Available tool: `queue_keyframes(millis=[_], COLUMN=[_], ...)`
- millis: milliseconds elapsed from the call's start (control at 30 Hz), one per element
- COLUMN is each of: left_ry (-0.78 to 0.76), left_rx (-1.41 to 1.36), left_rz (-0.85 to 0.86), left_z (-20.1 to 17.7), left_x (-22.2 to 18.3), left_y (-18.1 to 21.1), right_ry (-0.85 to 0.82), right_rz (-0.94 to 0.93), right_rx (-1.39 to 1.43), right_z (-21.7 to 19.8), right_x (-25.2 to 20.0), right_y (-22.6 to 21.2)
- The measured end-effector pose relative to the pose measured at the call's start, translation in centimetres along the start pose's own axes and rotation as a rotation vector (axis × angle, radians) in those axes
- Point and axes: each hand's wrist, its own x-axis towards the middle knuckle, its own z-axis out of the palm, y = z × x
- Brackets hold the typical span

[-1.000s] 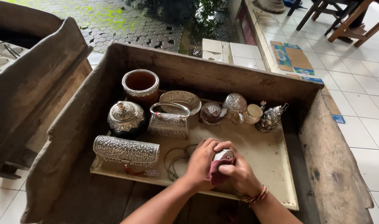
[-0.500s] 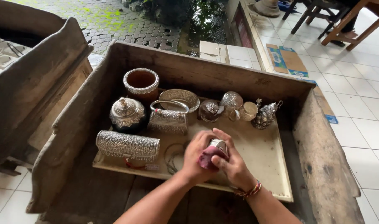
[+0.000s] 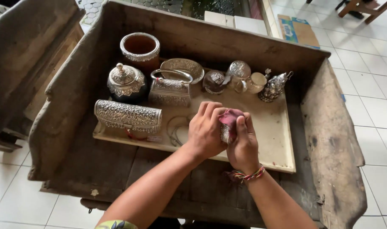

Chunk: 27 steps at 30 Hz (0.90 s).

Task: Polishing a small decorative silver box using a cloth in a jewelry workshop.

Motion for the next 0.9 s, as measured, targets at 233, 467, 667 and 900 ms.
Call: queue_keyframes(millis=[233,467,667,900], left_ry=[0.145,0.037,-0.006,-0.422], left_rx=[-0.186,-0.044,0.045,-0.690], left_rz=[-0.100,0.030,0.004,-0.453], left_z=[0.6,0.2,-0.5,-4.0], left_x=[-0.9,0.3,0.9,3.0], left_y=[-2.3,0.5,0.0,2.5], right_ry=[-0.303,-0.160,-0.020,0.178], right_rz=[0.137,0.014,0.130,0.133], right_rx=[0.164,0.079,-0.017,-0.082], right_z=[-2.8,-5.0,-4.1,-4.0], right_x=[0.0,1.1,1.7,1.4], right_y=[1.2,3.1,0.3,0.3])
